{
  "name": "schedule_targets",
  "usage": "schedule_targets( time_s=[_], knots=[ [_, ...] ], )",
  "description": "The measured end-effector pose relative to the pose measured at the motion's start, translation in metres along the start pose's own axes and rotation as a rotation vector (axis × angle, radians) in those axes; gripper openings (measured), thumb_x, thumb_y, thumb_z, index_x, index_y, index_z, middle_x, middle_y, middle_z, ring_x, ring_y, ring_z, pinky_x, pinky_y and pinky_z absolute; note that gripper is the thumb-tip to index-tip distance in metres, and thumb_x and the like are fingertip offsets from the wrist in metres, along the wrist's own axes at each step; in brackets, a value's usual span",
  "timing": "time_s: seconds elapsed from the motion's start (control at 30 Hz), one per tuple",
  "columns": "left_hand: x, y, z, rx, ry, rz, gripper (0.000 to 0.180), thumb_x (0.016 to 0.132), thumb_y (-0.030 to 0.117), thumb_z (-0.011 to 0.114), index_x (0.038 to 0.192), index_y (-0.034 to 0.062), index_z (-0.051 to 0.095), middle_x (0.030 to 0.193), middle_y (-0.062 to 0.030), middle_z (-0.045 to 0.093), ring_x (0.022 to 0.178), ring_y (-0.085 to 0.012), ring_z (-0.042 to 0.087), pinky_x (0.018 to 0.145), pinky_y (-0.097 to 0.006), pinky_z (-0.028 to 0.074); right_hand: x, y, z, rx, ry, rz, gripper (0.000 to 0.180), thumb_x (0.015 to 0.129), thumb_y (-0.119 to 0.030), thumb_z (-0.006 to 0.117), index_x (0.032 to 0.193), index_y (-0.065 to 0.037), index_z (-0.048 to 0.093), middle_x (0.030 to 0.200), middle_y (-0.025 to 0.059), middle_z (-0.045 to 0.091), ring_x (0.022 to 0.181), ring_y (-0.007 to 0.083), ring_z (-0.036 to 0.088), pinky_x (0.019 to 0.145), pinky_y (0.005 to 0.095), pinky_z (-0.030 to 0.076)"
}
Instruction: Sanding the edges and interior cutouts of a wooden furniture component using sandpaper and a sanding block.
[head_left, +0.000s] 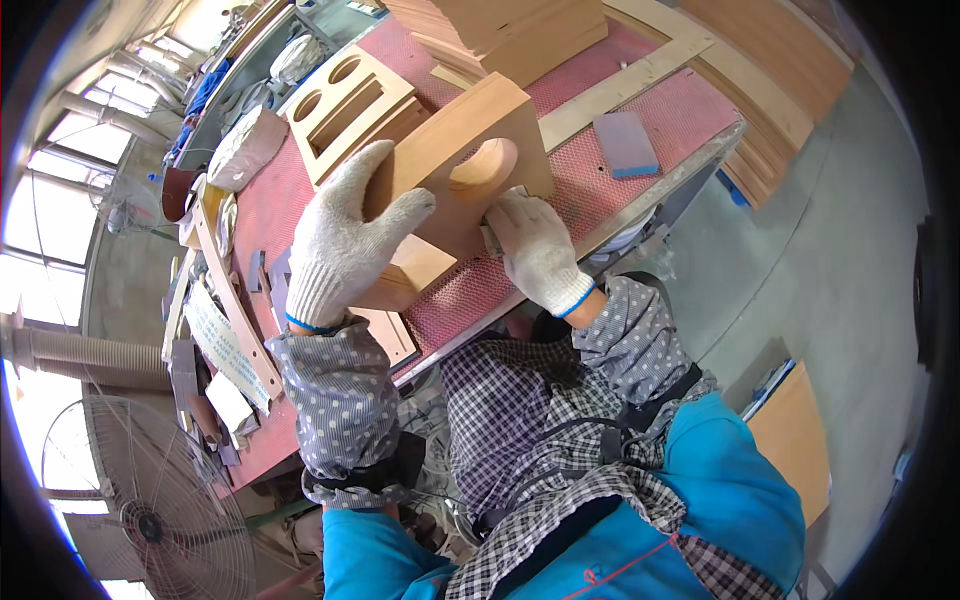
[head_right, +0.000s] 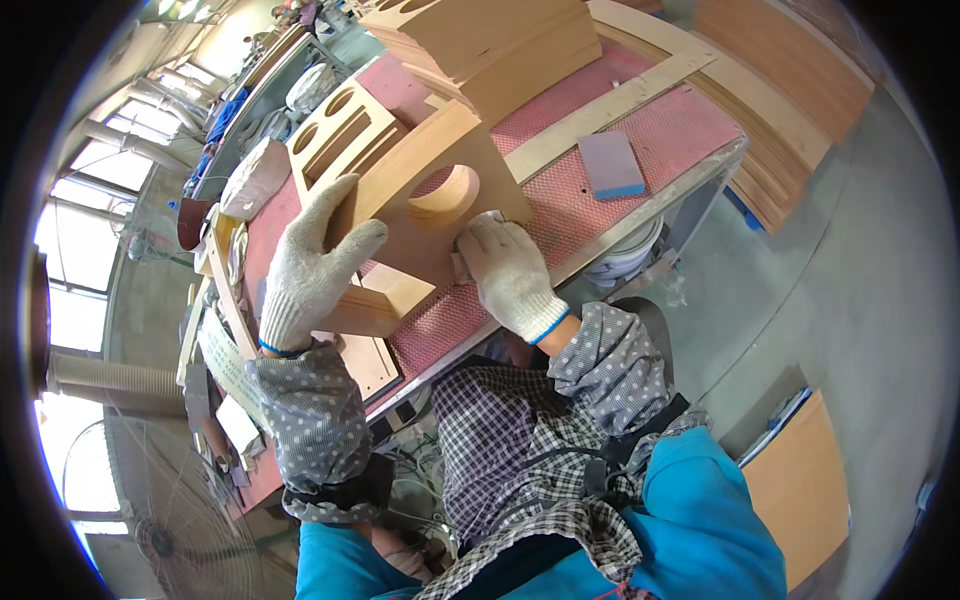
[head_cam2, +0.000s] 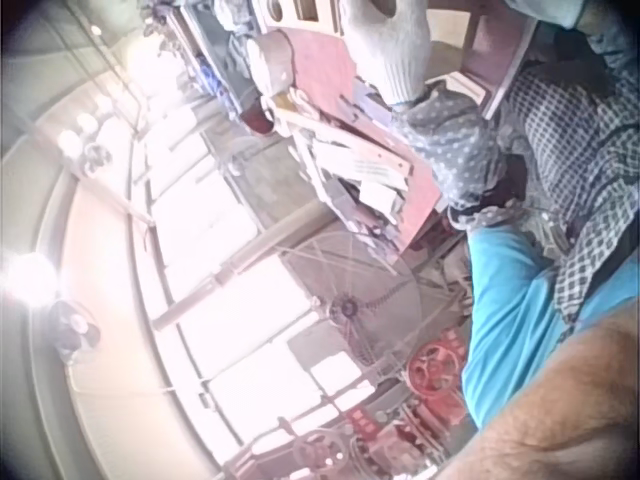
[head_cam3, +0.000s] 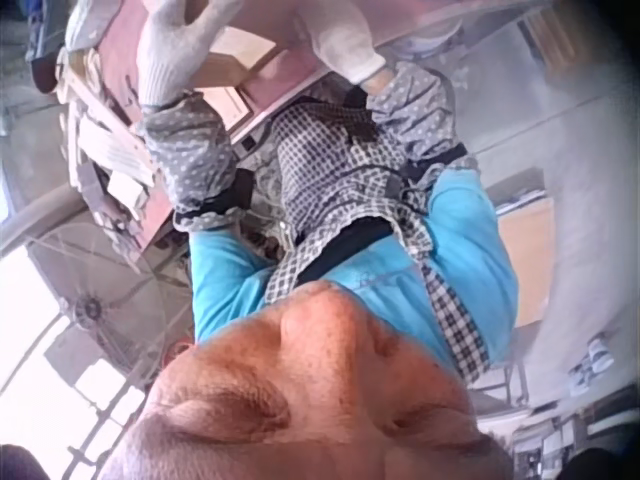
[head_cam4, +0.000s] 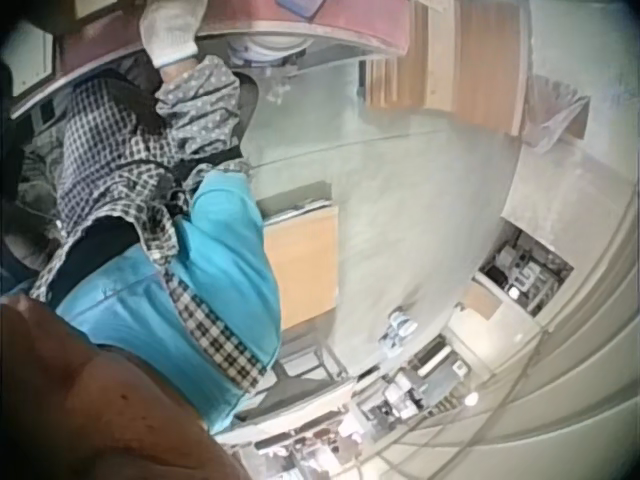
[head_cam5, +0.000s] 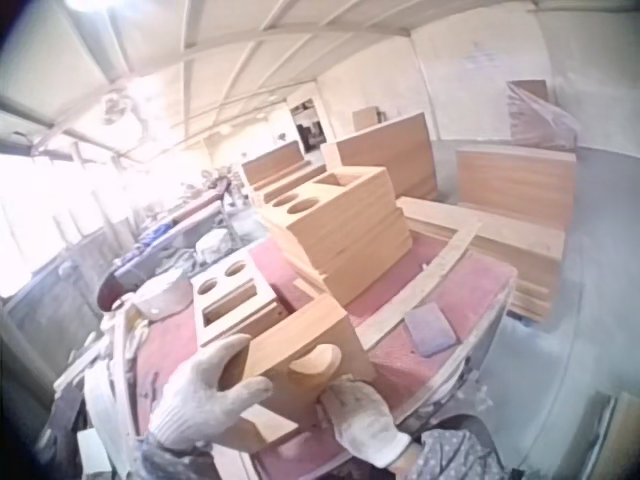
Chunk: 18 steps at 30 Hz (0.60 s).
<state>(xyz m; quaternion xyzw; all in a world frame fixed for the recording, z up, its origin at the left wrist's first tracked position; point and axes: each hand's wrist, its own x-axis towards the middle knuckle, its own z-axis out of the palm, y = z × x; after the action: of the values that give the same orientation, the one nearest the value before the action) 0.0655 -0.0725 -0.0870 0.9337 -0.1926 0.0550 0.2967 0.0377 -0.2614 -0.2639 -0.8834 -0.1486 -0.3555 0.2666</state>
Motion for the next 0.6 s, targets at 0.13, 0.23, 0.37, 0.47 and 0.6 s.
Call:
schedule_targets(
  time_s=[0.13,0.23,0.37,0.47,0.6],
  knots=[
    [0.0,-0.001,-0.002,-0.025,-0.033,-0.076,0.065,0.085,0.036,0.08,0.135,-0.0003,0.062,0.114,-0.0211,0.073,0.104,-0.0283,0.073,0.091,-0.038,0.056,0.006,-0.005,-0.017,-0.084,-0.079,-0.06,0.023,0.086,-0.016,0.065,0.106,-0.006,0.065,0.104,0.0119,0.064,0.097,0.0306,0.064,0.085,0.0428,0.05],
    [-0.001,0.001,-0.001,-0.007,-0.036,-0.072,0.065,0.085,0.037,0.08,0.136,-0.0005,0.061,0.115,-0.0207,0.073,0.103,-0.0283,0.073,0.091,-0.038,0.056,0.0,-0.009,-0.021,-0.186,-0.159,-0.02,0.032,0.084,-0.017,0.067,0.114,-0.008,0.063,0.103,0.0102,0.062,0.09,0.0293,0.065,0.075,0.0423,0.053],
    [-0.001,0.001,0.0,0.005,-0.038,-0.016,0.054,0.093,0.018,0.075,0.138,-0.0056,0.057,0.106,-0.0103,0.069,0.093,-0.0144,0.067,0.082,-0.029,0.054,-0.005,-0.006,-0.019,-0.184,-0.313,0.061,0.045,0.085,-0.019,0.068,0.127,-0.009,0.057,0.108,0.0128,0.064,0.077,0.0281,0.07,0.059,0.042,0.057],
    [-0.001,0.001,0.0,0.015,-0.025,-0.077,0.064,0.084,0.036,0.08,0.135,0.0003,0.062,0.114,-0.0202,0.073,0.102,-0.0284,0.073,0.091,-0.038,0.056,-0.009,-0.006,-0.02,-0.049,-0.314,0.124,0.052,0.08,-0.018,0.072,0.13,-0.008,0.062,0.124,0.0188,0.067,0.072,0.0318,0.072,0.061,0.0445,0.059],
    [-0.001,0.007,0.003,-0.008,-0.026,-0.046,0.06,0.085,0.035,0.079,0.131,0.0009,0.062,0.11,-0.0194,0.073,0.099,-0.0289,0.074,0.088,-0.039,0.057,-0.009,0.0,-0.02,0.1,-0.288,0.169,0.042,0.086,-0.018,0.068,0.127,-0.011,0.062,0.12,0.0195,0.068,0.074,0.0346,0.073,0.062,0.0488,0.059]
  ],
)
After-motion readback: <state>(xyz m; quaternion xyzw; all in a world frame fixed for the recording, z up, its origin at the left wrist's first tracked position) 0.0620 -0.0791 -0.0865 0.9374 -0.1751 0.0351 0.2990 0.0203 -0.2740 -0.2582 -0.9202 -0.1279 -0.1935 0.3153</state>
